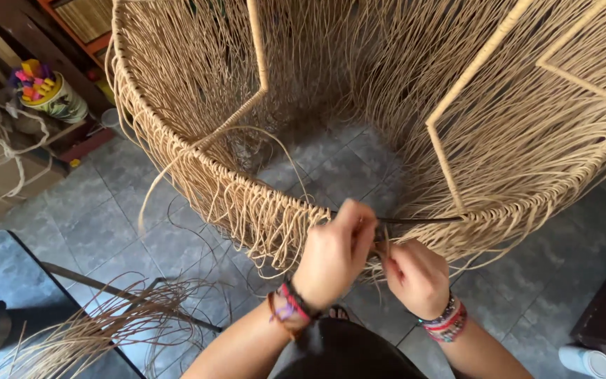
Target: Weave natural fiber strands onto a circular frame to construct a lampshade.
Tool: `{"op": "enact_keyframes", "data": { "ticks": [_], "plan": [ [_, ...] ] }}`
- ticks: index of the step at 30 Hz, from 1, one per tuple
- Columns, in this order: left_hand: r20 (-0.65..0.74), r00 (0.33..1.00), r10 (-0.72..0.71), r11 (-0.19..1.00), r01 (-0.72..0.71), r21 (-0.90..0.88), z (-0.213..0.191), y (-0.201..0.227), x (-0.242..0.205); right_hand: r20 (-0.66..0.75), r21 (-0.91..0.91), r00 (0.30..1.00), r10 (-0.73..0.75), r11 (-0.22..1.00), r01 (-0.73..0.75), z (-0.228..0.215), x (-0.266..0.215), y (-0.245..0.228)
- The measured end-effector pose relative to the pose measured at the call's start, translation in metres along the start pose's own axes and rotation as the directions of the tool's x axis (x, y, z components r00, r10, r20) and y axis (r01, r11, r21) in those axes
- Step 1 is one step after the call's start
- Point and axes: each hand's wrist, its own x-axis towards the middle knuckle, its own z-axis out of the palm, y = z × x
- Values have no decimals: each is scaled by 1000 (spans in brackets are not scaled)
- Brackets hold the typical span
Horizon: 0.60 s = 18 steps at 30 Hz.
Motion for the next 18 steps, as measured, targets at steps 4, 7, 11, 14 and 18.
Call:
{"op": "enact_keyframes", "data": {
  "ticks": [4, 7, 11, 14, 18],
  "plan": [
    [-47, 988, -149, 984, 153, 91, 10, -5, 18, -242, -155, 953, -184, 977, 149, -7, 12, -10],
    [57, 963, -264, 955, 269, -127, -14, 7, 17, -164, -123, 974, -156, 983, 137, -13, 17, -13],
    [34, 993, -114, 600, 96, -794, -28, -7, -19, 55, 173, 997, 51, 983, -60, 0, 3, -7],
    [69, 986, 151, 941, -122, -316, -29, -16, -34, 213, 443, 923, 320, 811, -383, 11, -5, 2],
    [1, 916, 402, 816, -358, 454, -53, -30, -51, 306, 641, 855, 419, 573, -510, 6, -7, 1]
  ]
}}
